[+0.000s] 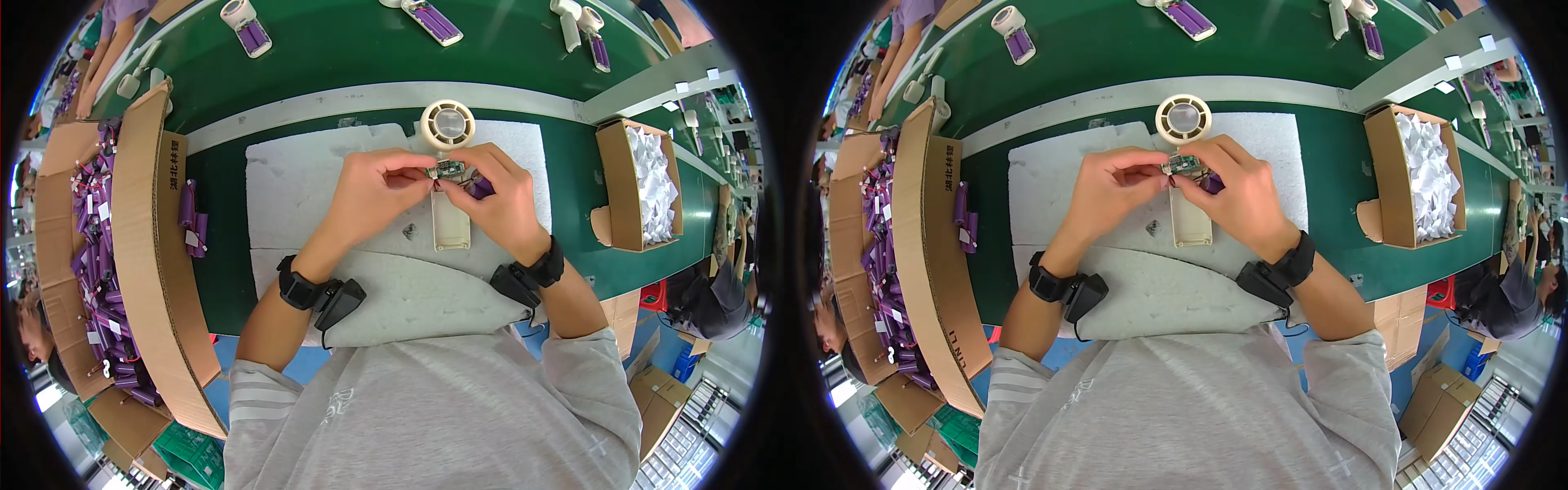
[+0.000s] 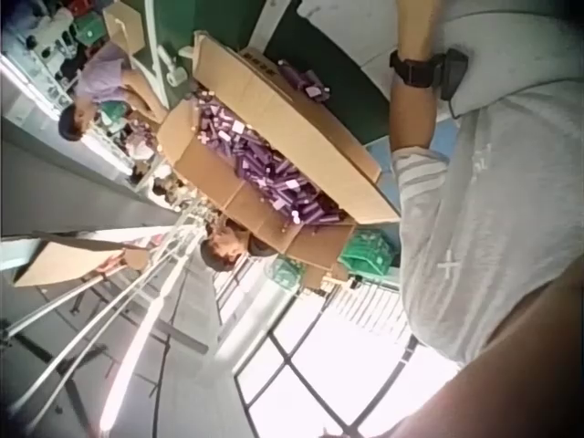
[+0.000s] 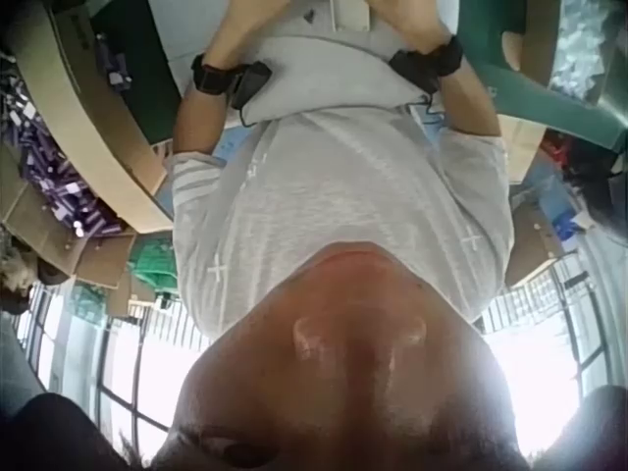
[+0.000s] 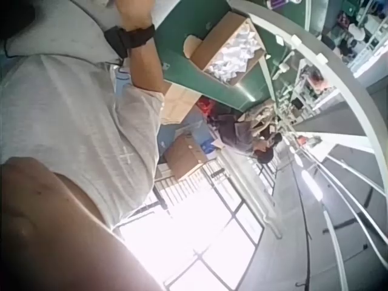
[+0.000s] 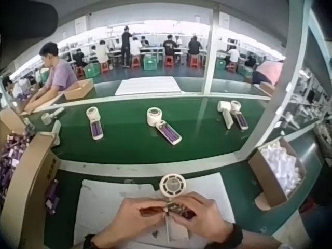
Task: The person reaches into a cardboard box for a battery pack, connects its wires to a circuit board inside a handheld fan housing, and presses the battery pack into the handle. After testing the fan, the person sets the assembled unit onto the conveyor belt.
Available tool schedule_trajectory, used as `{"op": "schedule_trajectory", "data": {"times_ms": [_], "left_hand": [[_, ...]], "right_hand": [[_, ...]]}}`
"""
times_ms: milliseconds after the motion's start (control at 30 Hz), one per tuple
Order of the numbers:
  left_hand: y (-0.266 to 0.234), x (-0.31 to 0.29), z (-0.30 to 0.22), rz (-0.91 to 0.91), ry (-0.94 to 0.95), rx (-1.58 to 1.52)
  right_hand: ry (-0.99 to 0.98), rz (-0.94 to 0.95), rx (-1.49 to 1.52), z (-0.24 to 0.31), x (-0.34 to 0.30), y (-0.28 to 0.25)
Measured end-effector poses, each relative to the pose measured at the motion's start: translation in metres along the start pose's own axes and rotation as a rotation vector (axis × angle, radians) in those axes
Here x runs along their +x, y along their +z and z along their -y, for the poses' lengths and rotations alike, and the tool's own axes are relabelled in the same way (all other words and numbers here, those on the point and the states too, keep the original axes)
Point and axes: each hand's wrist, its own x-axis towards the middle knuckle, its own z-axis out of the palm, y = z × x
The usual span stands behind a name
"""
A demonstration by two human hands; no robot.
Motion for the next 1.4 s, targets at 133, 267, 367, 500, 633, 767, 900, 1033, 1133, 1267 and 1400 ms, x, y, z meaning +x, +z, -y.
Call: {"op": "schedule_trajectory", "data": {"times_ms": [133, 267, 367, 500, 633, 767, 900, 1033, 1133, 1267, 1400], "left_hand": [[0.003, 0.001, 0.001, -0.011, 0.071, 0.077], [0.006, 0.001, 0.001, -0.027, 0.171, 0.186], [0.007, 0.001, 0.001, -0.040, 0.214, 0.234], [0.008, 0.001, 0.002, -0.053, 0.254, 0.285], [0.010, 0.000, 0.002, -0.066, 0.263, 0.328], [0.008, 0.001, 0.004, -0.065, 0.239, 0.308], [0.006, -0.001, 0.002, -0.009, 0.176, 0.209], [0.005, 0.002, 0.001, 0.051, 0.166, 0.222], [0.005, 0.006, 0.004, 0.071, 0.127, 0.110], [0.000, 0.007, 0.001, 0.157, -0.056, 0.006], [0.002, 0.005, -0.005, 0.143, -0.102, 0.049]], "right_hand": [[-0.016, -0.028, -0.009, -0.001, 0.000, 0.000], [-0.053, -0.048, -0.012, -0.004, 0.000, 0.001], [-0.042, -0.056, -0.022, -0.003, 0.000, 0.002], [-0.022, -0.064, -0.024, -0.001, 0.001, 0.002], [-0.009, -0.061, -0.030, 0.000, 0.000, 0.002], [0.058, -0.027, 0.003, 0.004, 0.001, -0.002], [0.160, 0.041, 0.035, 0.015, -0.003, -0.012], [0.174, 0.079, 0.009, 0.012, -0.004, -0.014], [0.150, 0.084, -0.016, 0.009, -0.005, -0.015], [0.105, 0.065, -0.036, 0.003, -0.005, -0.010], [0.070, 0.013, -0.046, 0.000, -0.006, -0.008]]}}
